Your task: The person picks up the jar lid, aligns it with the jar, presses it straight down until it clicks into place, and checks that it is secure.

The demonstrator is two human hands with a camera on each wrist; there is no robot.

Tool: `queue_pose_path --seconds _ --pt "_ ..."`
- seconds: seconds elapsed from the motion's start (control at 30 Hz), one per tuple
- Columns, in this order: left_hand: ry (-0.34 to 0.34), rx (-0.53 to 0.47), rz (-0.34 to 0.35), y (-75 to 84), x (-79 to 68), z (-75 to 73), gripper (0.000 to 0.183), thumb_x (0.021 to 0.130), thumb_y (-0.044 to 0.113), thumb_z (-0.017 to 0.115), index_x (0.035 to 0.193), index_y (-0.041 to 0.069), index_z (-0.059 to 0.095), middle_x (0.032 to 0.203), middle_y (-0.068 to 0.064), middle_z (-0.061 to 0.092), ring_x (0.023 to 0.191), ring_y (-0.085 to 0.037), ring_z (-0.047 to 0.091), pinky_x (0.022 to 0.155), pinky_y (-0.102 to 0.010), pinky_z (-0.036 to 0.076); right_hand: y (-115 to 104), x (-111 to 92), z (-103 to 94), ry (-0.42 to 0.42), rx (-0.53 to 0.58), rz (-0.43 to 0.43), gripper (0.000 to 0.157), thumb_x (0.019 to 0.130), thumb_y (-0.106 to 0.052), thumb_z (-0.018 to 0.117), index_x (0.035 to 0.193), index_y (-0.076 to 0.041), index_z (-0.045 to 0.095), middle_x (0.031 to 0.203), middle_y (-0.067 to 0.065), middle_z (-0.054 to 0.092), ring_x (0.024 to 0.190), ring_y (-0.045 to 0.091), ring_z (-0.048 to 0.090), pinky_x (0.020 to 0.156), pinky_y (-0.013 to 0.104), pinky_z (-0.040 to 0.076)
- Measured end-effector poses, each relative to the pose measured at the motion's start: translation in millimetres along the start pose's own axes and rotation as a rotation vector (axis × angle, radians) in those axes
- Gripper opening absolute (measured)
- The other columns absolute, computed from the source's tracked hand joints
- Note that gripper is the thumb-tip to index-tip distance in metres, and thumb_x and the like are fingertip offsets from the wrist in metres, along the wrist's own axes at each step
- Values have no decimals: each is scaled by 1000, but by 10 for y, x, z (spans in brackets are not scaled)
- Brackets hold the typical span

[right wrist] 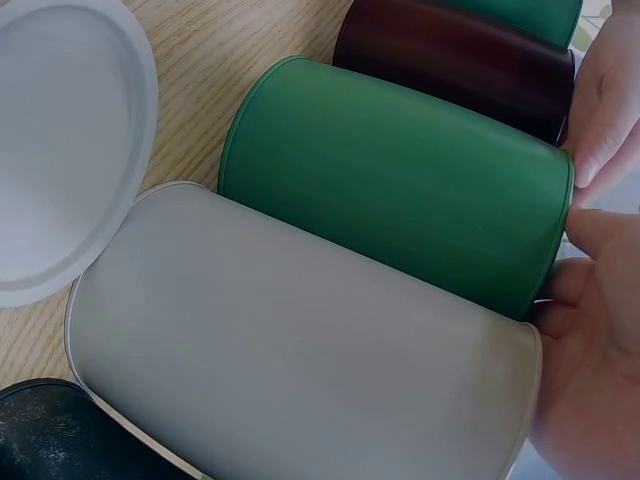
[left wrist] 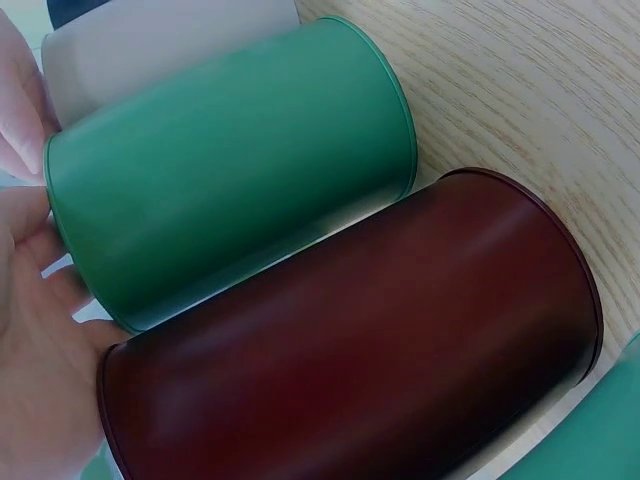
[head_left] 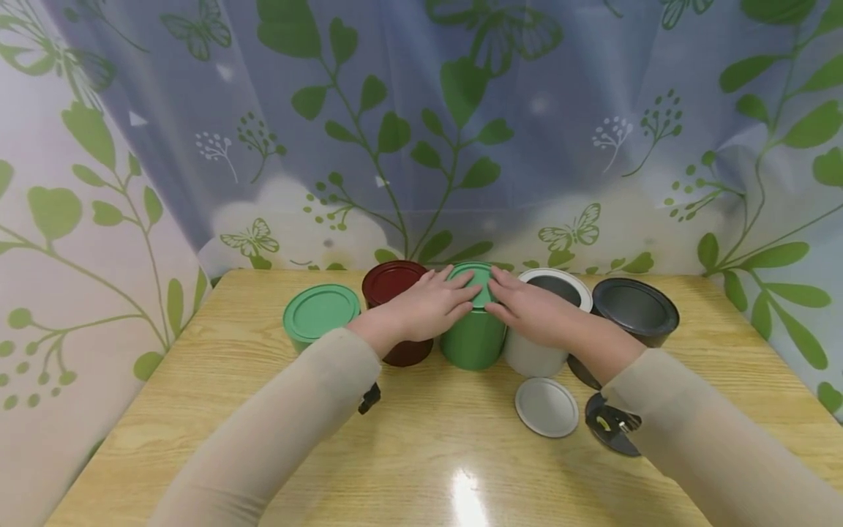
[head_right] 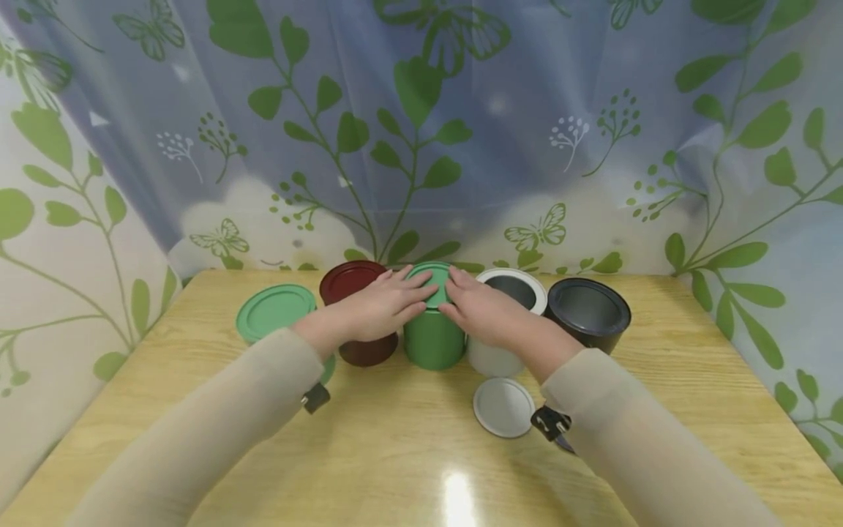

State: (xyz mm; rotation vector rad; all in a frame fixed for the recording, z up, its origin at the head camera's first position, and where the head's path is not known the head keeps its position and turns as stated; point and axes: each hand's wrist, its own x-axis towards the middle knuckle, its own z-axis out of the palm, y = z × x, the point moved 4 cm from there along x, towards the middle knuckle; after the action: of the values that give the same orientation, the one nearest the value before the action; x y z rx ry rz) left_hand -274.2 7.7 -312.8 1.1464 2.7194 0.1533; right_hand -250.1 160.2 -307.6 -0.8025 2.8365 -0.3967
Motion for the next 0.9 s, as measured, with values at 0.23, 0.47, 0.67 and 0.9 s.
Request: queue_pose_path --seconds 0.23,0.47,0.67,0.9 --pt "-7 25 -13 19 5 5 49 103 36 27 149 21 21 155 -1 9 141 -28 2 112 -48 7 4 14 12 -6 -11 -2 56 103 -27 34 144 9 19 151 26 6 138 37 11 108 50 20" --pt "56 88 -46 57 42 -12 49 103 37 29 148 20 27 154 -7 17 140 -26 14 111 -46 16 -15 14 9 -16 -25 12 54 103 -24 32 143 11 20 151 27 6 138 39 8 109 50 17" --pt "64 83 -96 55 94 11 52 102 41 27 149 20 25 155 -7 13 141 -24 13 111 -46 16 -30 26 12 -41 -29 19 54 104 -24 31 143 11 19 151 27 5 138 39 5 110 50 14" --pt "56 77 -89 58 131 14 53 102 43 25 149 20 23 155 -7 12 141 -22 9 111 -46 14 -26 45 -33 -30 -47 17 55 103 -25 33 144 9 20 150 27 9 138 39 7 110 50 15"
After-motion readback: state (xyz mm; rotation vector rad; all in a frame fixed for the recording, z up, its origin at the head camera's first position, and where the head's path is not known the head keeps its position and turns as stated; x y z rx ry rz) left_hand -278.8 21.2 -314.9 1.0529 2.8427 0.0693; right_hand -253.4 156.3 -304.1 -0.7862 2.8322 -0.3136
